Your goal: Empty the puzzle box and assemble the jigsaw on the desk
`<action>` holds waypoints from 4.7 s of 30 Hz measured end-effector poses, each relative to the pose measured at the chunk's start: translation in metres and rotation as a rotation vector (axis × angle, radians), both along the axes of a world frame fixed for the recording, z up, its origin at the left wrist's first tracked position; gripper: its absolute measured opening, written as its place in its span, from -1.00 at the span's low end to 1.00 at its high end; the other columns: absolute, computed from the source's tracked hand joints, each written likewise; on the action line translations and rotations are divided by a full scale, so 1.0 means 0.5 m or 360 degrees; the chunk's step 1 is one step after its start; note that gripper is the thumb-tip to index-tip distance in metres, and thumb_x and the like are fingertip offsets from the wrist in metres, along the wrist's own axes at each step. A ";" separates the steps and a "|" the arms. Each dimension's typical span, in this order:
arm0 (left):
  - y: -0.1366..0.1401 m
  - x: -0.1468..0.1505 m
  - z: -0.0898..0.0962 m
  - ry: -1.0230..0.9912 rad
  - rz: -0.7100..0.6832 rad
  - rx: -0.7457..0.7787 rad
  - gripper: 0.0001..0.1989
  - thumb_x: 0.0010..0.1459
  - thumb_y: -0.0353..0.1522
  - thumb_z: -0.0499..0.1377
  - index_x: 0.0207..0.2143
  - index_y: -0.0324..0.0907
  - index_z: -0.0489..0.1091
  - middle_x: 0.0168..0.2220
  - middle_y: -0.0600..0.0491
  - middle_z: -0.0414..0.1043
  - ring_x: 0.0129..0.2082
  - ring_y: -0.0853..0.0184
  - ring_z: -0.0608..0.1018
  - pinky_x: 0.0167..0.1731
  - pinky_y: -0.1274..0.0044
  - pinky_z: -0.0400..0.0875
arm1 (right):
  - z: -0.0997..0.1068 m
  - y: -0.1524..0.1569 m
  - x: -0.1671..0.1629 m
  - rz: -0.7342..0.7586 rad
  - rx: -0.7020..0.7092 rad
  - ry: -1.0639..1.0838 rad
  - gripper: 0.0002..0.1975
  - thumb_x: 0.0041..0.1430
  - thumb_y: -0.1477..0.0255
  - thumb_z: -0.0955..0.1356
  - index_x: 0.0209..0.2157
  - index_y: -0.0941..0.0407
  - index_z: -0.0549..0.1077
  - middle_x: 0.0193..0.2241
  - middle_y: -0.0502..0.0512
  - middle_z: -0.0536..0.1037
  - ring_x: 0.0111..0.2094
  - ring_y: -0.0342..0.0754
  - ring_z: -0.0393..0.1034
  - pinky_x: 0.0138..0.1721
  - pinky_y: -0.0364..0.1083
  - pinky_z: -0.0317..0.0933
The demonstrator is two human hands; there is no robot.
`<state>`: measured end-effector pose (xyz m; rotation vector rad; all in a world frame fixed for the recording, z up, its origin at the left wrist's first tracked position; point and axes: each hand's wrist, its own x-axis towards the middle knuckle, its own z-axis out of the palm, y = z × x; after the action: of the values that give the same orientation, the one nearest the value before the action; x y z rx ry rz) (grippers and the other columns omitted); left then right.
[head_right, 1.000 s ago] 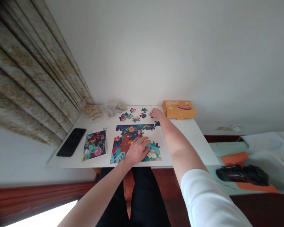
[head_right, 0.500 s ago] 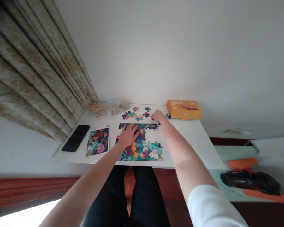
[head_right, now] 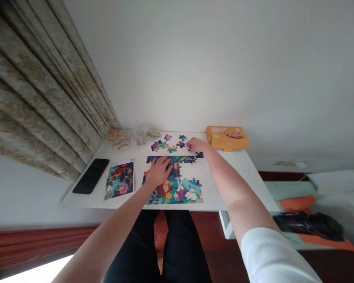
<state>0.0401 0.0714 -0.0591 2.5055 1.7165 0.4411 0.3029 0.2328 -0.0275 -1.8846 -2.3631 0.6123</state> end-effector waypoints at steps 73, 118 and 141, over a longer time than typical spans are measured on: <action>-0.016 0.141 0.006 0.0065 -0.0231 -0.0095 -0.50 0.48 -0.17 -0.06 0.39 0.01 0.27 0.41 -0.09 0.24 0.40 0.06 0.27 0.40 0.04 0.06 | -0.098 -0.376 -0.026 -0.0232 0.0753 0.0284 -0.70 0.41 0.35 0.32 0.07 0.02 0.61 0.18 0.15 0.57 0.15 0.17 0.37 0.10 0.18 0.25; 0.297 -0.101 0.057 -0.0115 0.0545 -0.0618 -0.34 0.01 -0.45 0.45 0.17 -0.29 0.35 0.02 -0.23 0.58 0.07 0.05 0.60 0.04 0.41 0.42 | -0.110 -0.404 0.034 -0.0496 0.0673 0.0259 -0.68 0.41 0.56 0.18 -0.01 0.10 0.51 -0.09 0.20 0.55 -0.19 0.04 0.49 -0.15 -0.07 0.27; 0.198 -0.087 0.102 -0.1339 0.0865 -0.0722 -0.73 0.06 -0.35 0.42 -0.19 -0.19 0.49 -0.28 -0.04 0.62 -0.18 0.21 0.67 -0.24 0.47 0.56 | -0.118 -0.403 0.030 -0.0579 0.0837 0.0493 -0.73 0.34 0.48 0.21 -0.08 0.08 0.51 -0.14 0.17 0.63 -0.22 0.05 0.52 -0.15 -0.05 0.32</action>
<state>-0.0034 0.1702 -0.0081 1.2337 1.7862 0.8566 0.3181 0.0311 -0.0867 -1.7517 -1.7111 0.1993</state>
